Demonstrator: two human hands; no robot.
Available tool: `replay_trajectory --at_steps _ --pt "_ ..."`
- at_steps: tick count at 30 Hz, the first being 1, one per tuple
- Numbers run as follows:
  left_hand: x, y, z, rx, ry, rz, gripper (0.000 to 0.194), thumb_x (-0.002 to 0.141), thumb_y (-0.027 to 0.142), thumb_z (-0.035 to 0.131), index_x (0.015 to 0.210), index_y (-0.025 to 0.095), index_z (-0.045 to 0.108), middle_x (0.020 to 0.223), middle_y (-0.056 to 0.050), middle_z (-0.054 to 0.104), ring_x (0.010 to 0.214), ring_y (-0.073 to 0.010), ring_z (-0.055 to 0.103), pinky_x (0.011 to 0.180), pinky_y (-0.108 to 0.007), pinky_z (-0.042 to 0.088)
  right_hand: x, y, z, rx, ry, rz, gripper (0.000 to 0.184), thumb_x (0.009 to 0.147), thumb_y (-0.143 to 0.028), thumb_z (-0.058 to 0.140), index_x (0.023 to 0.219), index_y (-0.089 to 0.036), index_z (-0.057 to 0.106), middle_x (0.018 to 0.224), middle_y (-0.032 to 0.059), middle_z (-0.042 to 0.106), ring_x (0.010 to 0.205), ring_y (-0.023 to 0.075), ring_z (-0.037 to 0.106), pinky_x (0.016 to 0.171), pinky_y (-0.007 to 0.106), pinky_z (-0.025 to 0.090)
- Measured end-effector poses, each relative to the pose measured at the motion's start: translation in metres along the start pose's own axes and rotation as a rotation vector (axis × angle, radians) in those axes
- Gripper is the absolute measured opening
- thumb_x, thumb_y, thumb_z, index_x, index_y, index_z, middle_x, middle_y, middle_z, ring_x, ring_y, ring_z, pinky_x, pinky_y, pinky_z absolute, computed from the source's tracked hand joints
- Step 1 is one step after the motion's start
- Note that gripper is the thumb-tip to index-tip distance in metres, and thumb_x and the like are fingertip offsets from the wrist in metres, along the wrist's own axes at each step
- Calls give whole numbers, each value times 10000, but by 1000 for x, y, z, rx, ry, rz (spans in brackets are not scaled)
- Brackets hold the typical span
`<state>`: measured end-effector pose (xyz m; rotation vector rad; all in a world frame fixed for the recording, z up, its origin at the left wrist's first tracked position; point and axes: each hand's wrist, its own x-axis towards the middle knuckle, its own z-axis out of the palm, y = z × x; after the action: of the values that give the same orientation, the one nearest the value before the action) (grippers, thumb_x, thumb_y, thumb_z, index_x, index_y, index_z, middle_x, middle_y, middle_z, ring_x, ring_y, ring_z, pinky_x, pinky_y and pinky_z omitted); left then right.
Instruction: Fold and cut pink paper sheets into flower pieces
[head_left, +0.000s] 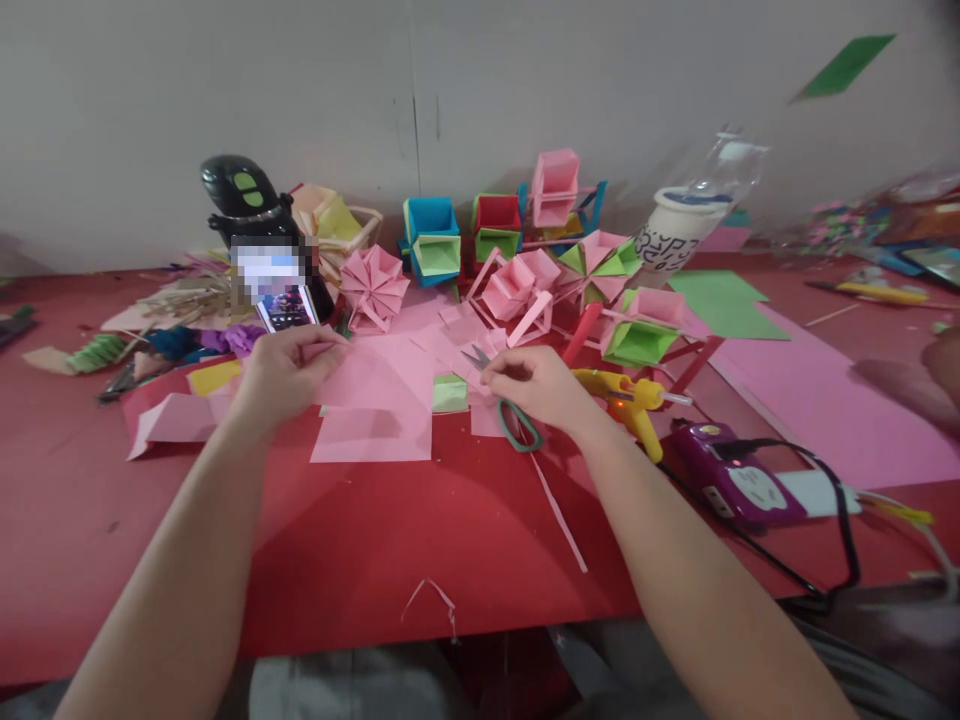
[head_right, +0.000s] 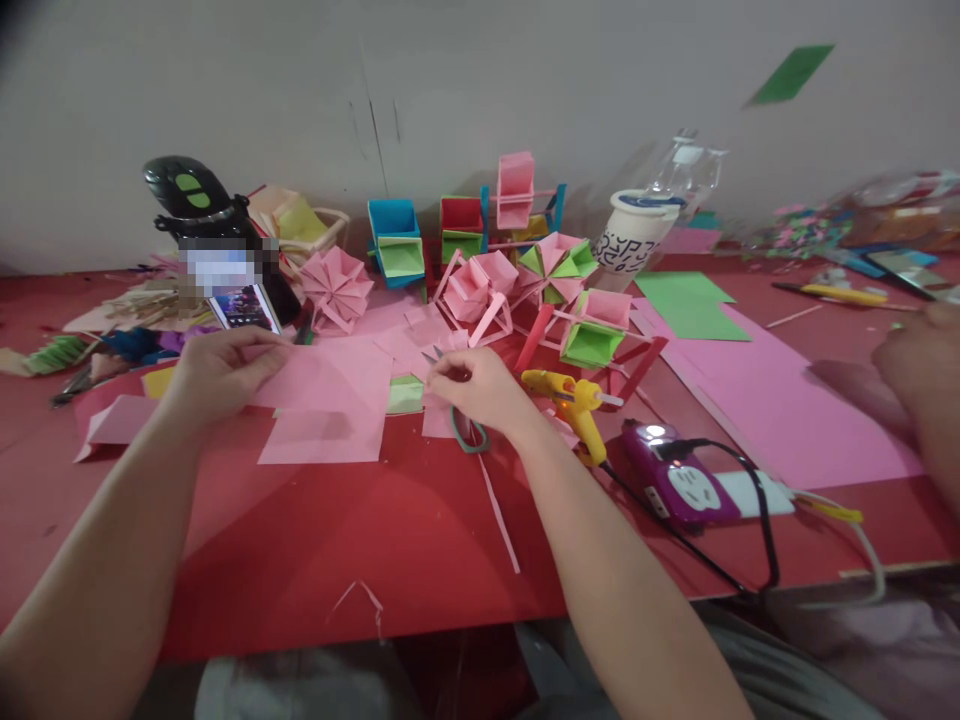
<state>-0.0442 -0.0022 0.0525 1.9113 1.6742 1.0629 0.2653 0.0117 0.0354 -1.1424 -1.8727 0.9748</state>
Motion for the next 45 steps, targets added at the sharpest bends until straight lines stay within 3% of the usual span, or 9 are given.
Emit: replay_trajectory --at_steps 3,7,12,17,26,32,35,38,45 --pt "1 -1 2 -62 -27 14 176 859 334 648 906 182 724 782 -8 707 701 -169 618 615 -276 475 1 1 1 48 73 -46 160 863 -310 675 862 -173 758 840 53 754 763 179 667 685 303 505" --pt "-4 16 22 -94 -134 157 155 869 316 630 846 189 716 845 -43 748 795 -207 674 727 -323 529 -2 -6 10 26 24 -91 250 876 -367 692 1034 -191 773 1067 82 771 898 193 687 740 308 511" --pt "-14 37 42 -77 -266 188 180 898 307 604 879 185 736 879 -51 769 801 -199 684 751 -310 532 -5 -11 17 7 -100 -86 122 837 -293 704 848 -187 765 828 29 755 733 150 636 683 282 486" --pt "-16 38 46 -54 -304 164 184 898 310 593 875 202 741 896 -45 776 807 -200 688 731 -306 523 -4 -9 15 9 -238 -57 106 802 -206 637 713 -174 684 709 1 678 674 134 596 654 273 473" --pt "-2 15 27 -60 -175 123 177 839 331 629 831 189 735 830 -55 763 768 -219 687 698 -331 549 -2 -5 5 12 -228 -16 101 771 -221 634 680 -179 649 660 -12 619 639 130 543 638 285 442" --pt "5 -9 14 -179 -5 -34 190 807 369 676 865 197 731 705 -16 671 565 -143 562 511 -266 430 0 2 -3 -55 -41 -17 113 786 -236 663 695 -172 685 688 10 675 668 153 595 650 294 445" --pt "3 -6 15 -198 -55 13 167 810 352 689 861 200 736 758 -22 696 625 -155 597 554 -272 455 0 0 2 24 11 -52 173 857 -317 654 839 -167 738 833 46 735 735 163 636 658 289 467" --pt "0 7 24 -195 -139 88 161 839 334 656 861 191 727 824 -39 734 714 -177 643 626 -282 499 -2 -5 11 61 -45 -85 232 886 -366 658 973 -174 756 961 64 756 803 167 660 687 286 489" --pt "-13 34 43 -169 -295 147 190 888 325 624 866 172 736 851 -52 754 770 -188 673 693 -285 529 -5 -8 19 29 -87 -97 129 840 -303 713 807 -179 733 811 18 733 747 148 634 692 274 479"
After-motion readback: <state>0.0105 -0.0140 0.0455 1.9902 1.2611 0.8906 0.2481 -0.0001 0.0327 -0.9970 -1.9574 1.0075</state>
